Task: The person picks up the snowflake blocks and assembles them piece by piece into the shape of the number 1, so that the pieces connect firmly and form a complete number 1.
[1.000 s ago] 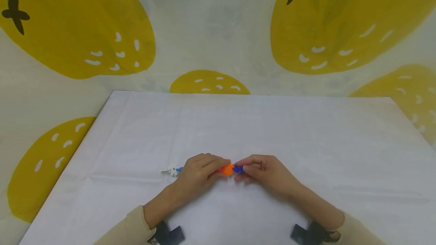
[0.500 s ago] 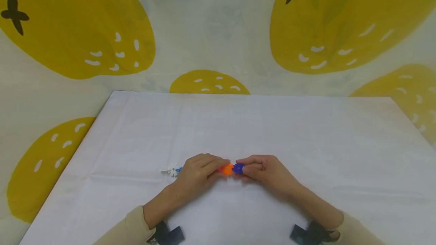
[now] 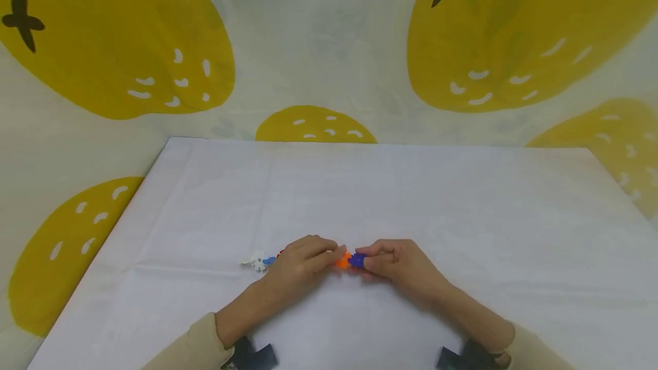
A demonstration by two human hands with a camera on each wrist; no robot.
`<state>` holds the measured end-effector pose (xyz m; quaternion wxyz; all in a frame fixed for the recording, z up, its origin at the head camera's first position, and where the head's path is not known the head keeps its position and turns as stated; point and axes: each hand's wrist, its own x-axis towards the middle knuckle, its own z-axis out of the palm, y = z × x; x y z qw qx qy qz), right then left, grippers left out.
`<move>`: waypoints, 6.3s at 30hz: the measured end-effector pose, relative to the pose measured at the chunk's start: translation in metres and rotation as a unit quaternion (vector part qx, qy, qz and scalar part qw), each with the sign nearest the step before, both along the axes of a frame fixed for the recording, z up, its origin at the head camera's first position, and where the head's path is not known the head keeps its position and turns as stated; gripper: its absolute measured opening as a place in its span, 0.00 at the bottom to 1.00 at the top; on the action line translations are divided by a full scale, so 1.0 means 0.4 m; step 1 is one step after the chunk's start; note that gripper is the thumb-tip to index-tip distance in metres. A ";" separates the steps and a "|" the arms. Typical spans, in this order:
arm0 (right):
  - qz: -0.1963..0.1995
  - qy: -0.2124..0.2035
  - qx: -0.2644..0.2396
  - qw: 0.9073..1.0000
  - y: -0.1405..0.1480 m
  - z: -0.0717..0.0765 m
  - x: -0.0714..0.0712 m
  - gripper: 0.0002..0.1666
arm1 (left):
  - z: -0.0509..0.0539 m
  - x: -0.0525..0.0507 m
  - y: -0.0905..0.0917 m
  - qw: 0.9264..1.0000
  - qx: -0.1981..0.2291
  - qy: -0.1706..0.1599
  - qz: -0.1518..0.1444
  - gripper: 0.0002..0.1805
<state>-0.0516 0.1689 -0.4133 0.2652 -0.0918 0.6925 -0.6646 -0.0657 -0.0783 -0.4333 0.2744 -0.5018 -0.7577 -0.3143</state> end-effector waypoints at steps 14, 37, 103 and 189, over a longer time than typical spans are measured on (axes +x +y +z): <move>0.004 -0.008 -0.027 1.000 -0.006 -0.007 0.006 0.18 | -0.005 0.010 -0.006 0.995 -0.073 0.062 0.024 0.18; -0.041 -0.084 -0.060 0.994 0.000 0.019 -0.003 0.28 | 0.008 -0.002 0.015 0.992 -0.043 0.103 0.065 0.14; 0.015 -0.003 -0.004 1.000 0.011 0.025 -0.005 0.22 | 0.007 -0.006 0.002 0.999 -0.029 0.041 -0.019 0.16; -0.159 -0.099 -0.119 0.975 0.004 0.024 -0.002 0.26 | 0.105 -0.022 -0.229 0.926 0.084 -0.177 0.322 0.17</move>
